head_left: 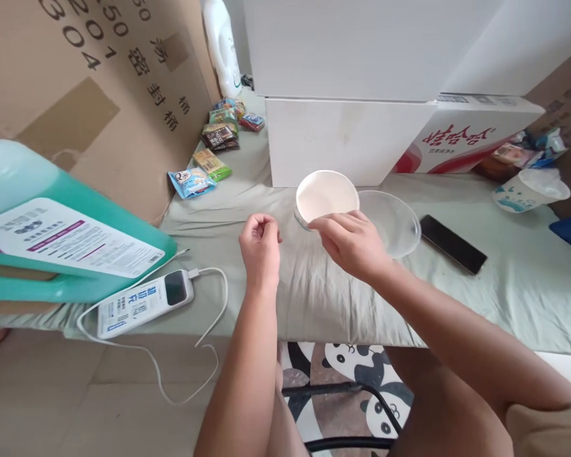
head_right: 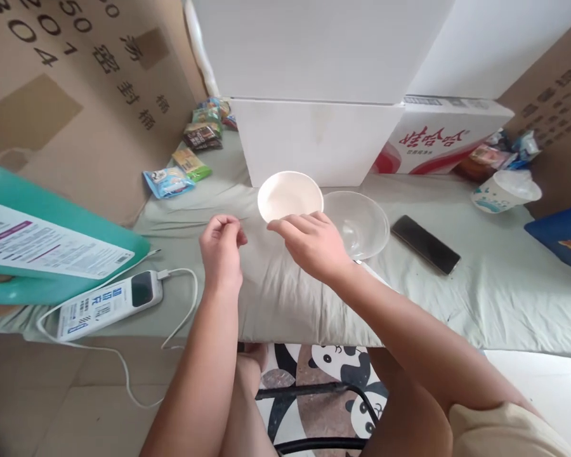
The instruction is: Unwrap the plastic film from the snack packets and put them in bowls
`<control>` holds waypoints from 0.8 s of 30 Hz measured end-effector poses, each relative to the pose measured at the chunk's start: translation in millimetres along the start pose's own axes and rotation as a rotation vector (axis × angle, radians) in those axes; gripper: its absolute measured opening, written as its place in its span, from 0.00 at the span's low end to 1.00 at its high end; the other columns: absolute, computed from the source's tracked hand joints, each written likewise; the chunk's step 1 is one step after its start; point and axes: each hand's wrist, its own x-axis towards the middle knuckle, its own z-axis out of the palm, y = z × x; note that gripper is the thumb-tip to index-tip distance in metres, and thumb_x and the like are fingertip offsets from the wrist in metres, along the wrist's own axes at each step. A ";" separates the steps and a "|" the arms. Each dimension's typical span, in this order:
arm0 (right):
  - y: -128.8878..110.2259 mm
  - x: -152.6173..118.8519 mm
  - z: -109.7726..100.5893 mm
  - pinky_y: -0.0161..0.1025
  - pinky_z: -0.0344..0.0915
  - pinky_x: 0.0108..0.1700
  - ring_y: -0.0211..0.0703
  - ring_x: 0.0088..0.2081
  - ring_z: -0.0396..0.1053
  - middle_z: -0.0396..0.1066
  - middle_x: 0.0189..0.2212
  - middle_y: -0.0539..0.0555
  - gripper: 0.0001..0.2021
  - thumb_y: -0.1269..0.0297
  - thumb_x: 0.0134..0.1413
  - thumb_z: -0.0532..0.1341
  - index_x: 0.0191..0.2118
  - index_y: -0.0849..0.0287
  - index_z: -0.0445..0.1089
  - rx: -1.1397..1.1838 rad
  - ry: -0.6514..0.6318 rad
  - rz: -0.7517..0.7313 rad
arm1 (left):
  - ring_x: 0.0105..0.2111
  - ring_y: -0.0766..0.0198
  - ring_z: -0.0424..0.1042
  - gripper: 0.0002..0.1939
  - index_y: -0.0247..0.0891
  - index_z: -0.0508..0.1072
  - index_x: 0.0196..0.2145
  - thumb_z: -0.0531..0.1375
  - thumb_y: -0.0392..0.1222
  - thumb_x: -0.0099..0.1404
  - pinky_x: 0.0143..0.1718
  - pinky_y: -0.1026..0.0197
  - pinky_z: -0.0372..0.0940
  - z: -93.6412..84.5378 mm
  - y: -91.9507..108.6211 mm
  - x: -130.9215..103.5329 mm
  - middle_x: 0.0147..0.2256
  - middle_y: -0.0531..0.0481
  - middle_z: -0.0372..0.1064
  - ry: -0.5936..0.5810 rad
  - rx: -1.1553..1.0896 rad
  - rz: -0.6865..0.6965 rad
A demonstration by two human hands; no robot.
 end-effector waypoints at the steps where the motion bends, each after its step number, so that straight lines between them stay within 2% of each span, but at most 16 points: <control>1: -1.6 6.6 11.3 0.40 0.62 0.39 0.40 0.35 0.77 0.82 0.37 0.49 0.17 0.80 0.62 0.53 0.46 0.52 0.73 -0.024 -0.069 0.007 | 0.21 0.70 0.62 0.02 0.40 0.68 0.25 0.59 0.37 0.53 0.25 0.66 0.58 -5.1 1.7 2.1 0.19 0.59 0.60 0.022 -0.015 -0.009; 4: -2.6 17.6 33.2 0.41 0.62 0.42 0.42 0.34 0.77 0.82 0.36 0.50 0.18 0.79 0.62 0.53 0.48 0.52 0.73 -0.106 -0.202 0.059 | 0.21 0.70 0.61 0.03 0.39 0.68 0.25 0.59 0.36 0.55 0.25 0.66 0.57 -20.5 6.2 7.2 0.19 0.58 0.61 0.053 -0.056 -0.043; 7: -4.6 24.3 38.1 0.46 0.64 0.47 0.49 0.38 0.77 0.82 0.38 0.54 0.17 0.75 0.60 0.56 0.52 0.54 0.71 -0.155 -0.301 0.083 | 0.21 0.70 0.61 0.04 0.39 0.68 0.25 0.59 0.34 0.56 0.25 0.67 0.57 -33.5 9.9 11.4 0.19 0.58 0.61 0.072 -0.116 -0.076; 10: -14.3 45.1 40.5 0.57 0.64 0.54 0.61 0.52 0.74 0.79 0.49 0.61 0.17 0.66 0.59 0.61 0.55 0.56 0.70 -0.137 -0.284 0.083 | 0.22 0.70 0.60 0.05 0.39 0.69 0.26 0.60 0.33 0.58 0.27 0.67 0.57 -42.2 12.5 15.0 0.20 0.58 0.60 0.070 -0.173 -0.104; 12: -24.9 73.4 53.5 0.59 0.63 0.56 0.64 0.56 0.70 0.75 0.52 0.63 0.18 0.62 0.60 0.60 0.55 0.55 0.69 -0.068 -0.239 0.093 | 0.23 0.70 0.59 0.06 0.39 0.69 0.26 0.60 0.33 0.59 0.27 0.66 0.56 -45.8 13.9 16.7 0.21 0.58 0.59 0.055 -0.200 -0.114; 14: -35.7 112.3 82.8 0.59 0.65 0.56 0.63 0.56 0.69 0.72 0.54 0.62 0.21 0.62 0.60 0.59 0.58 0.53 0.68 0.050 -0.282 0.072 | 0.23 0.70 0.58 0.07 0.39 0.68 0.25 0.60 0.32 0.59 0.26 0.66 0.55 -48.2 15.3 17.4 0.21 0.58 0.58 0.052 -0.223 -0.123; 17: -45.8 176.5 150.8 0.62 0.64 0.58 0.68 0.64 0.61 0.59 0.66 0.63 0.34 0.62 0.53 0.65 0.67 0.50 0.60 0.164 -0.445 0.047 | 0.22 0.70 0.55 0.09 0.39 0.66 0.24 0.58 0.31 0.61 0.25 0.66 0.53 -50.6 17.8 16.8 0.20 0.57 0.56 0.086 -0.246 -0.126; 19: -47.3 211.1 196.6 0.66 0.62 0.60 0.72 0.68 0.55 0.49 0.71 0.63 0.43 0.61 0.47 0.70 0.70 0.47 0.56 0.182 -0.563 0.116 | 0.22 0.70 0.54 0.09 0.39 0.66 0.24 0.57 0.30 0.61 0.25 0.65 0.52 -52.2 19.3 15.8 0.20 0.57 0.56 0.113 -0.253 -0.126; 22: -46.5 237.5 240.5 0.71 0.59 0.61 0.76 0.68 0.54 0.43 0.73 0.62 0.51 0.59 0.41 0.73 0.71 0.42 0.52 0.184 -0.728 0.237 | 0.22 0.70 0.54 0.09 0.39 0.66 0.24 0.57 0.29 0.60 0.25 0.65 0.51 -55.4 20.5 15.4 0.20 0.57 0.55 0.122 -0.252 -0.139; 24: -45.7 240.0 250.8 0.72 0.58 0.61 0.74 0.66 0.58 0.49 0.70 0.61 0.47 0.58 0.42 0.72 0.69 0.42 0.56 0.169 -0.742 0.308 | 0.22 0.70 0.54 0.09 0.39 0.66 0.24 0.57 0.29 0.60 0.24 0.65 0.51 -57.7 20.5 16.4 0.20 0.57 0.55 0.114 -0.250 -0.149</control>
